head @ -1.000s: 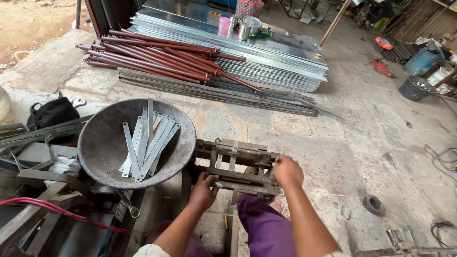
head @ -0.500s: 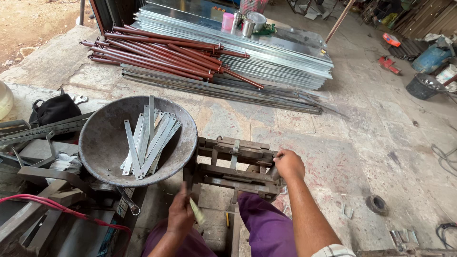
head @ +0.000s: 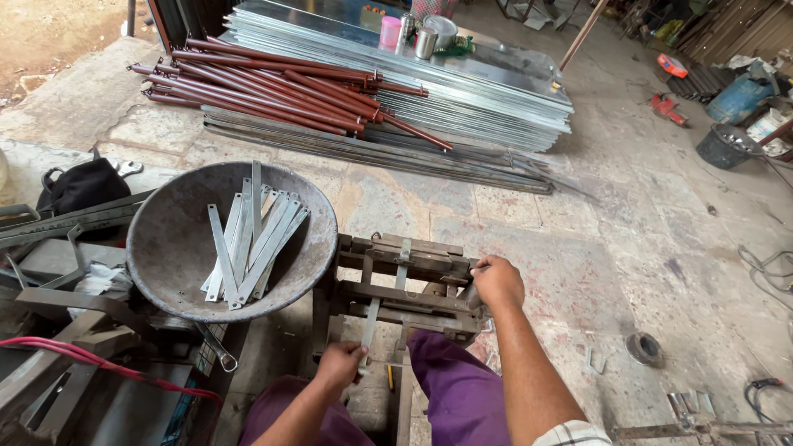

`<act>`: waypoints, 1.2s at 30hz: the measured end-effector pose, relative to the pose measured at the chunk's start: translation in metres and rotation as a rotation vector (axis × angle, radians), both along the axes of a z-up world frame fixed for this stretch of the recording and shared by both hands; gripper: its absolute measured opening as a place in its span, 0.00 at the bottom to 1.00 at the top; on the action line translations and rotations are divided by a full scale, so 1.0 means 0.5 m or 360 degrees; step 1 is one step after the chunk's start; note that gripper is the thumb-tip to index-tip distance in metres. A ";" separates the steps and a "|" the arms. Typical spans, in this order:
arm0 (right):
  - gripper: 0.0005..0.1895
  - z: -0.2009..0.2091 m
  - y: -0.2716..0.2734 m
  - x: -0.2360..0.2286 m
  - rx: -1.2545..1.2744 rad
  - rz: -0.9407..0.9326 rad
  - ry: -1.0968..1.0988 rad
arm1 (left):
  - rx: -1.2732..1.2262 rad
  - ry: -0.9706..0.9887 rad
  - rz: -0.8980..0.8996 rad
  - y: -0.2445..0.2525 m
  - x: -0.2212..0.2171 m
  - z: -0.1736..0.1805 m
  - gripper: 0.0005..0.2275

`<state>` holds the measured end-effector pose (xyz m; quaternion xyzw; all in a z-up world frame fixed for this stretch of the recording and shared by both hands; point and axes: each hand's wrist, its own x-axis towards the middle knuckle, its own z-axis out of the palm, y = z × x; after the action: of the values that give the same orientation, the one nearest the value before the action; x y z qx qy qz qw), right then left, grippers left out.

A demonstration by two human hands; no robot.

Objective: The person repeatedly picks flat metal strips from a bowl, places them into a manual bending jig, and operates the lever to bend each piece. The bent pieces are set aside on the floor. The process is repeated continuously throughout the clip.

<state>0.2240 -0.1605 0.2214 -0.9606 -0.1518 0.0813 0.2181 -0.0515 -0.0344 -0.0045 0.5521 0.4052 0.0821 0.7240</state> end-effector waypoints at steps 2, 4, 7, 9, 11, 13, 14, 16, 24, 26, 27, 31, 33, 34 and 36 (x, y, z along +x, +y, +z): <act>0.12 0.001 0.001 0.002 -0.0002 0.0011 -0.0015 | -0.0064 -0.0037 0.0088 0.015 0.020 -0.030 0.14; 0.12 0.004 0.002 0.000 0.0011 0.0005 0.0004 | -0.0234 -0.0126 0.0225 0.040 0.050 -0.058 0.12; 0.12 0.004 -0.001 -0.005 0.0048 -0.0006 0.0017 | -0.0567 -0.0300 0.0468 0.079 0.091 -0.089 0.09; 0.12 0.005 -0.003 -0.004 0.0079 -0.0007 -0.0002 | -0.0657 -0.0401 0.0591 0.101 0.107 -0.091 0.08; 0.12 0.005 -0.001 -0.003 0.0097 0.0007 -0.0039 | -0.0674 -0.0359 0.0593 0.097 0.116 -0.084 0.07; 0.12 0.008 -0.001 -0.004 0.0096 0.0028 -0.0057 | -0.0664 -0.0323 0.0585 0.088 0.114 -0.060 0.07; 0.12 0.011 -0.002 -0.007 0.0095 0.0033 -0.0064 | -0.0645 -0.0307 0.0568 0.083 0.112 -0.047 0.07; 0.11 0.018 0.002 -0.014 0.0129 -0.0010 0.0050 | -0.0618 -0.0282 0.0547 0.078 0.109 -0.025 0.07; 0.10 0.026 0.003 -0.019 0.0125 -0.0024 0.0060 | -0.0577 -0.0275 0.0521 0.075 0.105 -0.006 0.07; 0.10 0.022 0.003 -0.016 0.0128 -0.0027 0.0071 | -0.0570 -0.0282 0.0534 0.074 0.108 -0.006 0.07; 0.10 0.021 0.003 -0.015 0.0134 -0.0024 0.0063 | -0.0567 -0.0285 0.0540 0.074 0.109 -0.007 0.07; 0.09 0.028 0.003 -0.021 0.0130 -0.0026 0.0094 | -0.0570 -0.0263 0.0548 0.073 0.113 -0.011 0.07; 0.09 0.036 0.000 -0.028 0.0139 -0.0021 0.0155 | -0.0581 -0.0266 0.0548 0.072 0.114 -0.013 0.07; 0.09 0.039 -0.002 -0.031 0.0153 -0.0008 0.0191 | -0.0582 -0.0271 0.0549 0.072 0.115 -0.014 0.07; 0.09 0.041 -0.002 -0.033 0.0161 0.0024 0.0210 | -0.0584 -0.0284 0.0553 0.072 0.116 -0.013 0.07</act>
<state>0.2075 -0.1617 0.2419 -0.9398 -0.1483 0.1382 0.2752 0.0064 0.0017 -0.0110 0.3244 0.4364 0.1787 0.8199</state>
